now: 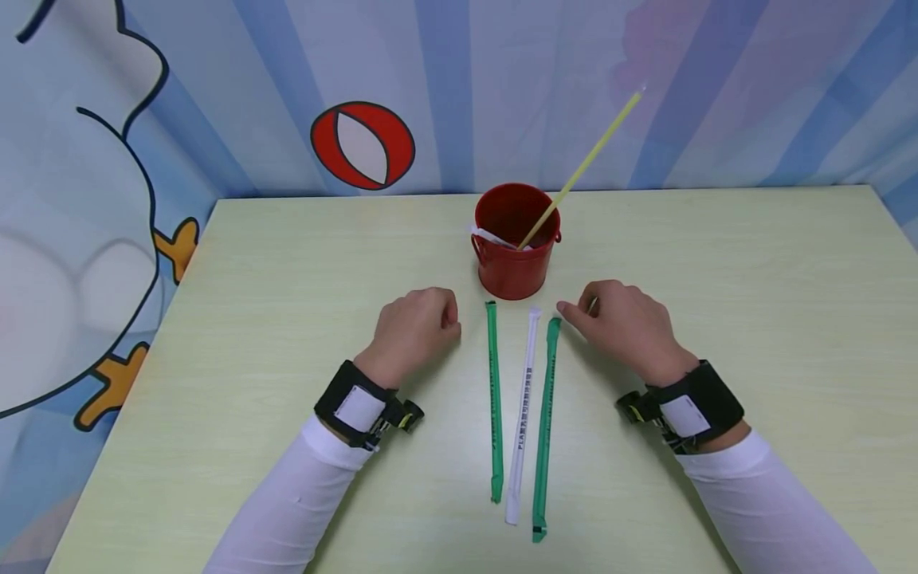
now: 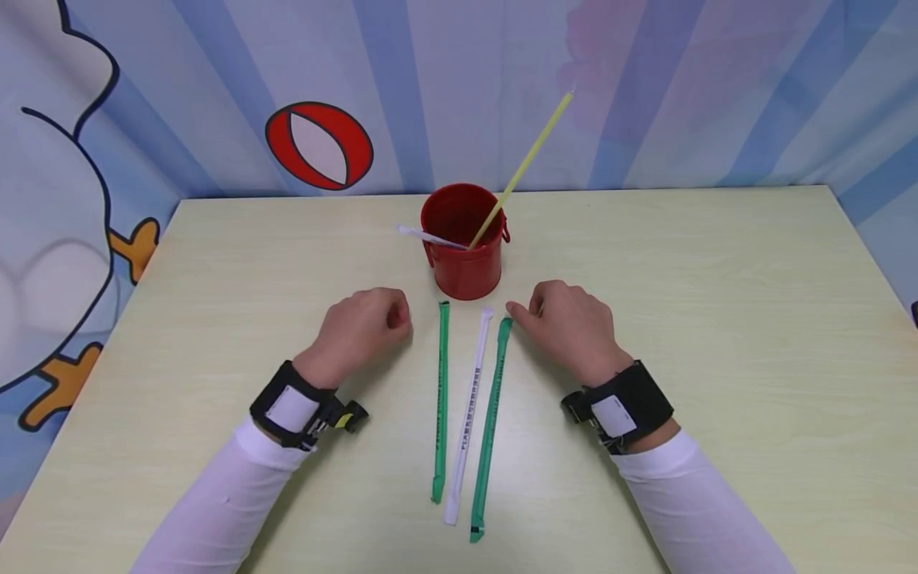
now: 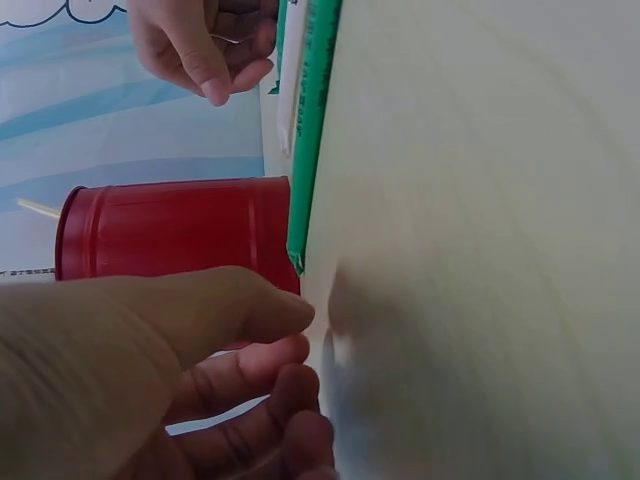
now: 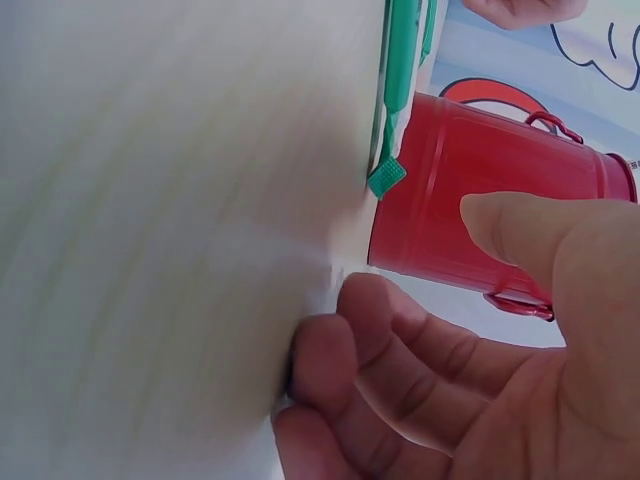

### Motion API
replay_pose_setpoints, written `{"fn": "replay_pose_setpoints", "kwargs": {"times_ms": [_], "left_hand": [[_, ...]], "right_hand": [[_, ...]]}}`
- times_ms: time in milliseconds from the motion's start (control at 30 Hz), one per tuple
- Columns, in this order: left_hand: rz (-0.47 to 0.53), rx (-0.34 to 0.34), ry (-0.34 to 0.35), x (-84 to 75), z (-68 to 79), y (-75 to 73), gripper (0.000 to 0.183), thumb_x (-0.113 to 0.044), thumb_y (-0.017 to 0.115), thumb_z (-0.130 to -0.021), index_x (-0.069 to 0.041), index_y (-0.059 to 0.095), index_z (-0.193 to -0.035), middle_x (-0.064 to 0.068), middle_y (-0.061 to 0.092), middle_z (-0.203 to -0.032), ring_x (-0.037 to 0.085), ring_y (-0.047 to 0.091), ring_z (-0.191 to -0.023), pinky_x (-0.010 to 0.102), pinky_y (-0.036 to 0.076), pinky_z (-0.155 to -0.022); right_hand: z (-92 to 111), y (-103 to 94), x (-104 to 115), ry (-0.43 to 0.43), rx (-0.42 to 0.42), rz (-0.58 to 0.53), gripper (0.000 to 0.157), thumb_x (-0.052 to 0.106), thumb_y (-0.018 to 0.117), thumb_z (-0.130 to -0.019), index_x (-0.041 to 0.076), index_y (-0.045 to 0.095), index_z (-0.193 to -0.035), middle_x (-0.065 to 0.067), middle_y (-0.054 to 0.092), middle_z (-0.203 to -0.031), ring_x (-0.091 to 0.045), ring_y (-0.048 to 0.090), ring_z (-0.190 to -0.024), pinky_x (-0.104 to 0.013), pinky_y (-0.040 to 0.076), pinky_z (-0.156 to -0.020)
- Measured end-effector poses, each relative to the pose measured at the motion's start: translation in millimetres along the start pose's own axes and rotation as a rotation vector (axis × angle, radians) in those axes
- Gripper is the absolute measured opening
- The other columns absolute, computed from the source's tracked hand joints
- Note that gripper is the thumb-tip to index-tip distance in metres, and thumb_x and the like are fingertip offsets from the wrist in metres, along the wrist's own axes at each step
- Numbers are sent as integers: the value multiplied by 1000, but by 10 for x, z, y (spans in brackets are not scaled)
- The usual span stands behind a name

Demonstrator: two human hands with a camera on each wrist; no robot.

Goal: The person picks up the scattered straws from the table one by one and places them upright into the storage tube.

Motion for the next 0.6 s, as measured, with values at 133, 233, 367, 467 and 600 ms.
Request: {"fn": "replay_pose_setpoints", "kwargs": {"times_ms": [133,233,367,467,600], "left_hand": [[-24,40,2,0,12,41,10,-18,61,-83,-15,59,-73,-3,55,-65,14,52,-63,30,40,-51],[-27,48,1,2,14,50,11,-18,61,-83,-16,59,-73,-3,56,-65,14,52,-63,30,40,-51],[-20,46,-3,6,18,48,10,-18,61,-83,-16,59,-73,-3,56,-65,14,52,-63,30,40,-51],[-14,44,-6,8,22,45,10,-18,61,-83,-16,59,-73,-3,55,-64,14,52,-62,30,40,-51],[-10,41,-9,17,24,50,11,-18,61,-83,-16,59,-73,-2,55,-64,14,52,-62,30,39,-51]], "right_hand": [[16,7,12,-4,15,4,38,44,56,-88,9,60,-74,-4,49,-56,-20,47,-55,-31,34,-48],[36,24,30,-5,48,15,39,45,57,-87,9,60,-72,-4,48,-55,-19,46,-54,-31,34,-49],[72,75,79,-11,125,43,40,46,60,-85,11,60,-65,-2,45,-52,-18,44,-52,-30,32,-48],[102,131,119,-17,193,63,40,46,62,-83,12,61,-62,-1,43,-51,-17,43,-51,-29,30,-48],[134,211,171,-31,257,84,36,44,65,-82,12,63,-66,-1,44,-52,-16,45,-52,-29,31,-49]]}}
Point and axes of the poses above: each hand's wrist, its own z-axis away from the middle knuckle, its own y-axis out of the palm, x = y × z, the point moved 7 cm from there along -z, towards the middle knuckle
